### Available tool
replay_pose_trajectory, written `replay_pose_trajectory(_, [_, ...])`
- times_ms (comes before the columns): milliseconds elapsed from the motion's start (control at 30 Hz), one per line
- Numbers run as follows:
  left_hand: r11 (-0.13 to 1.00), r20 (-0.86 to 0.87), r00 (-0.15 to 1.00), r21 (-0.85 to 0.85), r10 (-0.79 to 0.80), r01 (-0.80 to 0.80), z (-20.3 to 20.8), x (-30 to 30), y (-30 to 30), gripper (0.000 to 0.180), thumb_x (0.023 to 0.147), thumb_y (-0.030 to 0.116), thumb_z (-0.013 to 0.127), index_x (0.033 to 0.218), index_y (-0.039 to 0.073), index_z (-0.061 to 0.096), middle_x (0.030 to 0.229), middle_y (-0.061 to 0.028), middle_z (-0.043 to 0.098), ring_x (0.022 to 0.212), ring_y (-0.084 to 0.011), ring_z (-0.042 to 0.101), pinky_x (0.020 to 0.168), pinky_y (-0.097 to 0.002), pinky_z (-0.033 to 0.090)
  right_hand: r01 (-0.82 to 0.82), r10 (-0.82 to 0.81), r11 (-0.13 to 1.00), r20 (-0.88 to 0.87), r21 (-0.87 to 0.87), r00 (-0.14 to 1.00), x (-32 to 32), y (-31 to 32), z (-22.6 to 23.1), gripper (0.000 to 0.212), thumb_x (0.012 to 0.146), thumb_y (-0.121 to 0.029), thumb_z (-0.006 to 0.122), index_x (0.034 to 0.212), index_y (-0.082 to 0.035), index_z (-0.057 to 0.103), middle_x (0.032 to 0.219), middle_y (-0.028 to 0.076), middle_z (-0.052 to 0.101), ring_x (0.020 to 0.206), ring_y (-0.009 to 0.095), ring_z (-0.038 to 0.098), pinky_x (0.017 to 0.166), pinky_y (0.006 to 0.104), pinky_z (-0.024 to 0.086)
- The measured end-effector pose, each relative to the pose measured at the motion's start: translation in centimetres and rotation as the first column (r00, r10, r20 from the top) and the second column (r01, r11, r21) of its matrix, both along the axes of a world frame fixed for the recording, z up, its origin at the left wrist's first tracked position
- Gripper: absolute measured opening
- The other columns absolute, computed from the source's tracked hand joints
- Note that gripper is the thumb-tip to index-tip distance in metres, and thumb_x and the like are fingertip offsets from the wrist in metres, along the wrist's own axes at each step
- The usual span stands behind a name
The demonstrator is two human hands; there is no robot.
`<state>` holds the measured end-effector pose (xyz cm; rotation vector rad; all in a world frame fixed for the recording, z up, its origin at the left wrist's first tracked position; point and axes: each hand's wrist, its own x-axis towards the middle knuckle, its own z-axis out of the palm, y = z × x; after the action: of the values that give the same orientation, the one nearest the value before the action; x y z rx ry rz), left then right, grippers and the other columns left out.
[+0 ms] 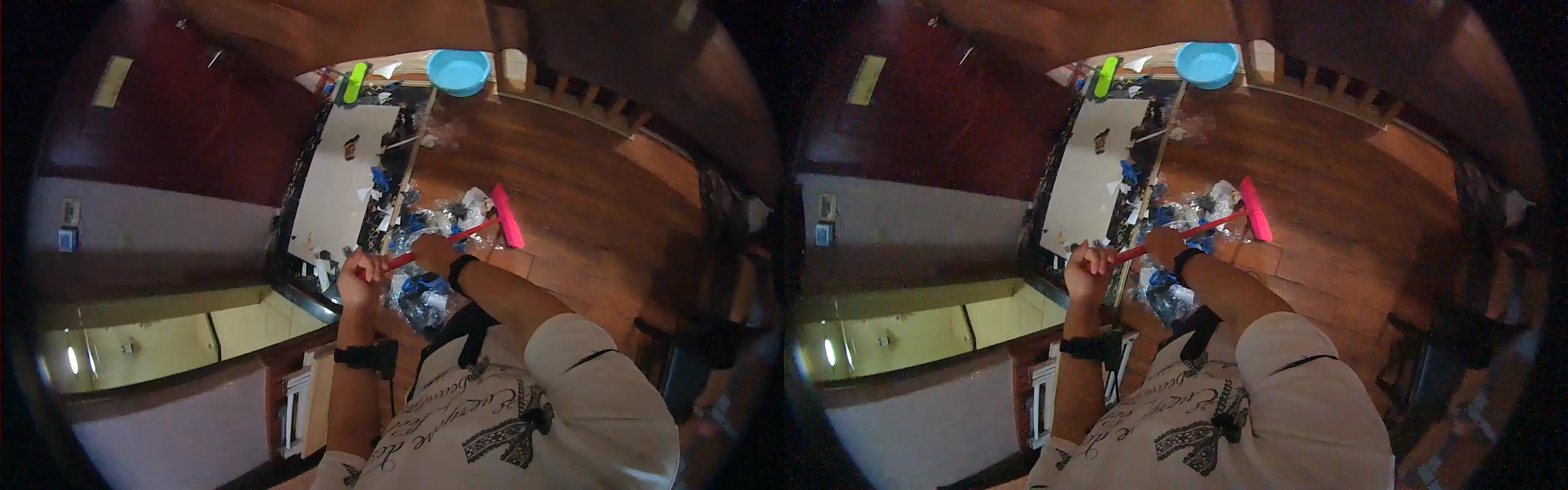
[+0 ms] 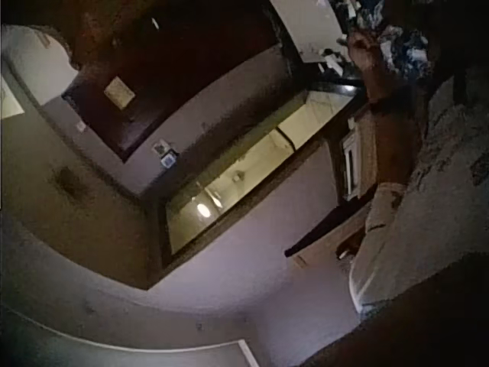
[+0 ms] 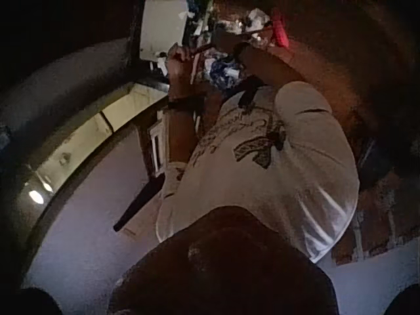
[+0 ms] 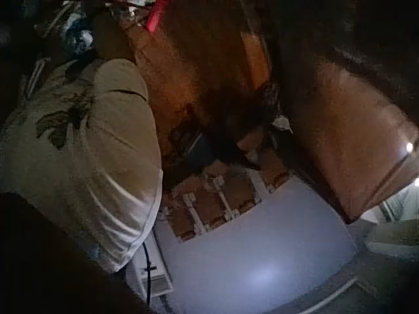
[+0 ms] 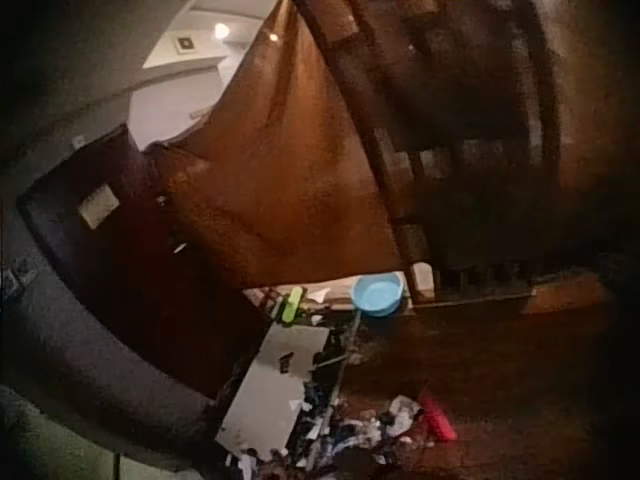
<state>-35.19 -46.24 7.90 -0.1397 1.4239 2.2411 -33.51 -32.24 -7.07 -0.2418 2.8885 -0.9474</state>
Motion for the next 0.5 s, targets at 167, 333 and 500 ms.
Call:
replay_pose_trajectory(167, [0.995,-0.093,0.994,-0.072,0.059,-0.066,0.9,0.5,-4.8,0.046,0.089,0.024,0.040,0.045,0.011,0.033,0.046,-0.0074,0.037,0.059,-0.0238,0.043,0.074,-0.0356,0.037,-0.106,0.109,0.992,0.047,-0.066,0.993,-1.1,-4.8,1.3,0.011,0.071,-0.018,0.061,0.072,-0.010,0.068,0.070,0.014,0.064,0.070,0.033,0.063,0.061,0.0445,0.051])
replay_pose_trajectory(333, [0.992,-0.085,0.995,-0.108,0.057,-0.066,1.8,0.8,-6.5,0.049,0.089,0.028,0.040,0.043,0.011,0.032,0.046,-0.0063,0.038,0.061,-0.0232,0.044,0.074,-0.0358,0.036,-0.098,0.058,0.975,-0.197,-0.199,0.979,-1.1,-7.0,-0.9,0.012,0.070,-0.019,0.062,0.068,-0.007,0.066,0.069,0.014,0.063,0.069,0.033,0.063,0.060,0.0445,0.051])
replay_pose_trajectory(500, [0.992,-0.145,0.989,-0.120,0.021,-0.038,3.4,2.2,-8.7,0.052,0.090,0.030,0.038,0.042,0.011,0.032,0.044,-0.0067,0.038,0.060,-0.0230,0.043,0.074,-0.0350,0.036,-0.164,0.141,0.977,-0.165,-0.136,0.976,0.1,-8.1,3.8,0.013,0.070,-0.016,0.061,0.068,-0.004,0.065,0.071,0.016,0.063,0.071,0.033,0.063,0.061,0.0434,0.051])
